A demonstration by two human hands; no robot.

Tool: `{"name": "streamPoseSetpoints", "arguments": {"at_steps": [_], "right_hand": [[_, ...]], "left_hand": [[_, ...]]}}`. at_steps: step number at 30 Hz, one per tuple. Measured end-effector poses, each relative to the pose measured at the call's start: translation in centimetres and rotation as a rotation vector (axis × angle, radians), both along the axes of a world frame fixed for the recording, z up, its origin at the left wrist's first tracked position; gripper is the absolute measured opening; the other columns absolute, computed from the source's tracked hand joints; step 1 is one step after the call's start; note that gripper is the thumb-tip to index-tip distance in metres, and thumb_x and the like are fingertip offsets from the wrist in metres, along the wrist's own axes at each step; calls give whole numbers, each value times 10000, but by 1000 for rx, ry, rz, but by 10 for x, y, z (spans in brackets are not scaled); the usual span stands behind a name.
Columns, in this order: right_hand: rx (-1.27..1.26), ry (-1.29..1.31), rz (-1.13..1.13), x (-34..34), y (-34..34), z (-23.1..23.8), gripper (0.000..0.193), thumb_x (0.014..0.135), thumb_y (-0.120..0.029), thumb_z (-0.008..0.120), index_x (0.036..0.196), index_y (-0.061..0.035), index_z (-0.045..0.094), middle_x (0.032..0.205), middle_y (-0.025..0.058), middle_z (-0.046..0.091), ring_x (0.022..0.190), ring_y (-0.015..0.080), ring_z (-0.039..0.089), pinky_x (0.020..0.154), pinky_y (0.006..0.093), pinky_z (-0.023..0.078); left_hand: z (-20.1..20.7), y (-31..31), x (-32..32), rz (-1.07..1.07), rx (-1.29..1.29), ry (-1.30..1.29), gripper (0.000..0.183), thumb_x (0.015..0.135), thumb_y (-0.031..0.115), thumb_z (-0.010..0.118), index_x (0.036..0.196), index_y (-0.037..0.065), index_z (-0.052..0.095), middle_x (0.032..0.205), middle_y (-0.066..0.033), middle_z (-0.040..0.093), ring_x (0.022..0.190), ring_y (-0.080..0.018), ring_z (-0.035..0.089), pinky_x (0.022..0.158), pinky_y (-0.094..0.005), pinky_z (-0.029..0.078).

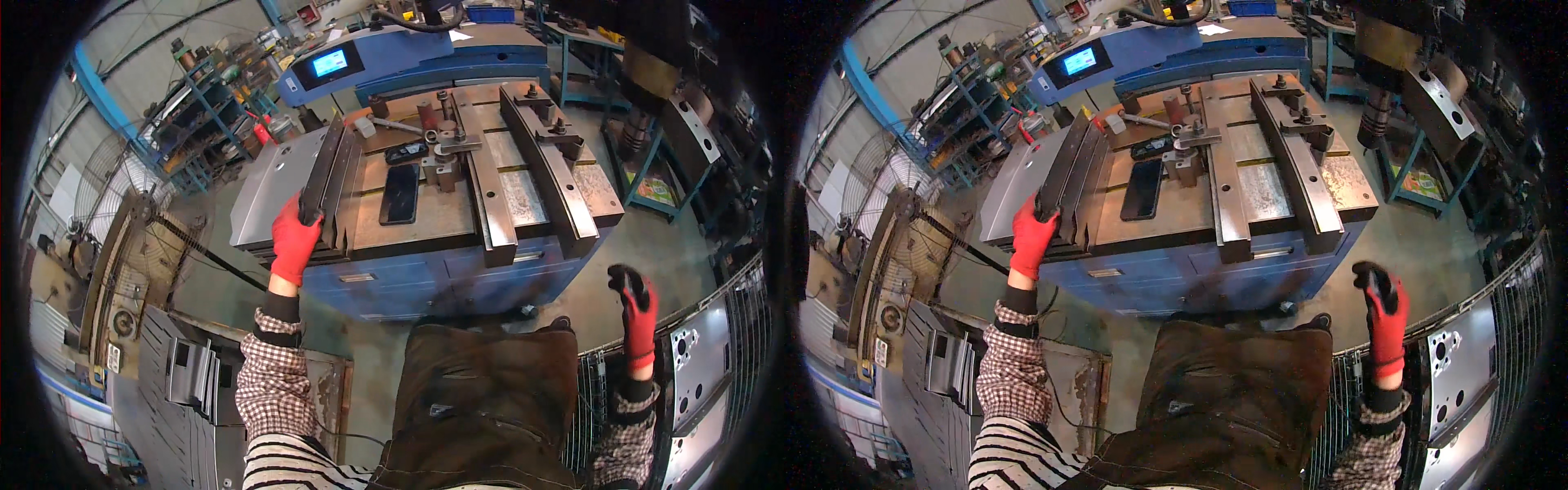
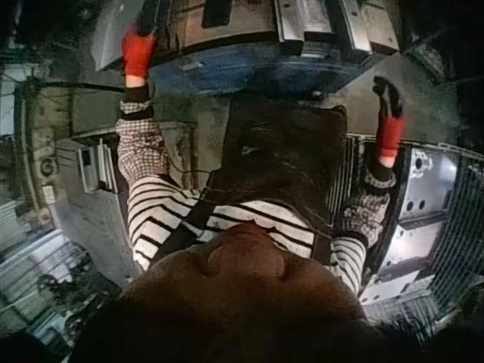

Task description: The recorder is seen operating an industrial drill press to make holes in metal sheets.

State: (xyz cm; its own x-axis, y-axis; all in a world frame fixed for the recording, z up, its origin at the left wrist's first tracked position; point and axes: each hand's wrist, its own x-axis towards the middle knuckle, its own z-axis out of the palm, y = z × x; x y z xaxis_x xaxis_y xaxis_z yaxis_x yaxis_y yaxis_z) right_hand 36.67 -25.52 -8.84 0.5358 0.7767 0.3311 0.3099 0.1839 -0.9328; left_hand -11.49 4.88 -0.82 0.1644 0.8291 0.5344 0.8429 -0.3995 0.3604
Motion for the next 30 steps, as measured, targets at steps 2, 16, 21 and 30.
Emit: {"name": "streamPoseSetpoints", "arguments": {"at_steps": [2, 16, 21, 30], "right_hand": [[-8, -26, 19, -5, -25, -9, 228, 883, -91, 571, 1083, 14, 602, 1038, 97, 643, 906, 168, 606, 809, 286, 461], [-466, -130, -226, -68, -162, -15, 373, 789, -261, 708, 1111, -87, 636, 957, 138, 665, 896, 306, 634, 797, 352, 484], [-416, -446, -668, -72, -224, 29, 470, 703, -158, 774, 1140, -93, 617, 1078, 130, 647, 950, 264, 642, 825, 334, 493], [-1249, -330, -959, 92, -309, 50, 481, 799, -518, 639, 835, -38, 618, 693, 90, 640, 607, 222, 628, 585, 330, 480]], "left_hand": [[0, 0, -2, 3, 19, -18, 611, 698, 209, 748, 1254, 90, 525, 1178, -160, 589, 1112, -341, 540, 940, -418, 432], [-23, 99, -50, 298, -30, 508, 710, 856, 490, 575, 1311, -40, 450, 1341, -220, 465, 1245, -347, 441, 1046, -390, 342], [-24, 82, -36, 71, 85, 313, 668, 873, 416, 592, 1341, -27, 419, 1370, -201, 443, 1275, -313, 420, 1056, -376, 332], [-27, -32, 26, -586, 552, -101, 590, 898, 290, 569, 1348, -52, 398, 1387, -222, 413, 1292, -334, 394, 1095, -428, 260]]}}
